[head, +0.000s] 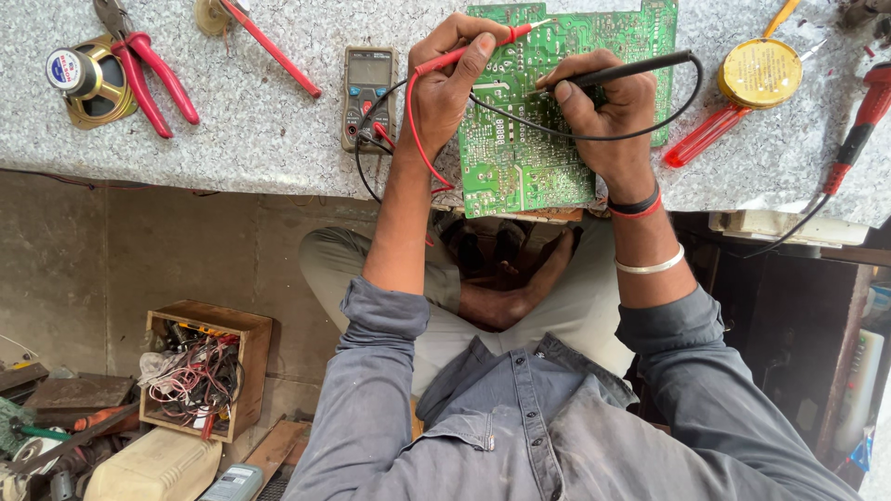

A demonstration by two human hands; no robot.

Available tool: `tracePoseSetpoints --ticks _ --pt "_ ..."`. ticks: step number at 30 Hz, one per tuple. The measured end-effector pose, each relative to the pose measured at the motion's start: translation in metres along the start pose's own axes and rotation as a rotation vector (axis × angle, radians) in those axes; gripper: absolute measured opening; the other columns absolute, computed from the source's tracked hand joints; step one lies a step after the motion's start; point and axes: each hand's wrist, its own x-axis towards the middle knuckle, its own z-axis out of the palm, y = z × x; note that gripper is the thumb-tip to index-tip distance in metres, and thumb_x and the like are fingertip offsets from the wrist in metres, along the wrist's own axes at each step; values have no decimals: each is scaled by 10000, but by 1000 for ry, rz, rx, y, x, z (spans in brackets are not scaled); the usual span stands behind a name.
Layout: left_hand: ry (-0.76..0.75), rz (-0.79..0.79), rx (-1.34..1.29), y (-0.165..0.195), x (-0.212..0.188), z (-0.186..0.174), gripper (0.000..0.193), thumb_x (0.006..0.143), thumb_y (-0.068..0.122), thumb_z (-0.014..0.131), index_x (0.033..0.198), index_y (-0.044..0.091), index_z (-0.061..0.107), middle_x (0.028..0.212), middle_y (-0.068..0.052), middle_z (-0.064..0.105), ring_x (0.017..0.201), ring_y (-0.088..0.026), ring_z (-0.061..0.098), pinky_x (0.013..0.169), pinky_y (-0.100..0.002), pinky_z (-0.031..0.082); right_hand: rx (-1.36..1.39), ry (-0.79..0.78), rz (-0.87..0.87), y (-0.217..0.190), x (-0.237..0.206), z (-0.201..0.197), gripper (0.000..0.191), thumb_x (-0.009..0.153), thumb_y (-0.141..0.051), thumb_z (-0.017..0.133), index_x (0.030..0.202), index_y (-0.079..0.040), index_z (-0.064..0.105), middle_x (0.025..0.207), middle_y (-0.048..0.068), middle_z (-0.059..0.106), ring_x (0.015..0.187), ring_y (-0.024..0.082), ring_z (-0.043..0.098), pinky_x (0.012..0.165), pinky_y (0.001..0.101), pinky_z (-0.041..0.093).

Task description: The person sits on the floor at a workbench and tests a green circuit board using multimeter probes, touching probe tips to points on the board. They pick up a soldering iron and solder components on the board, then resume probing the board with the multimeter leads.

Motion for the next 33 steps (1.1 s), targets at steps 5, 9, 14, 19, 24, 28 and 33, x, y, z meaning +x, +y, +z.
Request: tracePoseSetpoints --ticks 5,9,14,19,24,28,33 --pt "4 -9 -2 0 0 0 255 1109 268 625 1159 44 737 1021 -24 743 901 -75 613 808 -267 495 9 22 16 1 0 2 155 1100 -152 675 1106 -5 721 961 86 745 810 115 657 679 252 520" --pt "1 6 -5 0 0 -1 253 1113 268 622 1168 46 732 1045 -30 749 925 -83 630 826 -277 510 -4 7 -20 2 1 2 158 1115 -159 666 1109 -8 713 1002 91 759 889 129 719 744 257 571" --pt "2 10 -14 0 0 -1 246 1116 265 619 1160 49 729 1051 -31 749 960 -92 654 861 -279 527 -19 13 44 -3 1 2 167 1079 -151 679 1091 11 720 952 98 743 829 125 670 709 258 528" --pt "10 -30 16 -1 1 0 246 1098 254 627 1148 42 741 1024 -42 749 929 -97 641 837 -273 522 -4 14 24 -7 3 1 142 1101 -137 672 1111 1 707 1018 99 767 847 110 685 756 262 548" --pt "-7 47 -41 -2 1 0 237 1123 257 612 1169 45 710 1106 -45 749 1054 -118 697 941 -294 565 -13 -4 36 -9 2 2 145 1092 -136 666 1107 3 704 992 96 757 870 122 680 728 254 537" --pt "5 0 -13 0 0 1 232 1112 247 619 1157 46 725 1063 -39 751 970 -95 666 870 -279 541 -26 4 41 -9 3 3 142 1092 -128 665 1101 6 710 997 100 762 858 128 682 719 248 536" --pt "7 -9 -1 1 0 0 238 1108 249 623 1159 42 730 1044 -29 748 949 -81 646 851 -264 520 -11 -7 -18 -8 3 3 137 1120 -124 679 1138 10 698 1054 109 754 892 138 701 794 260 559"
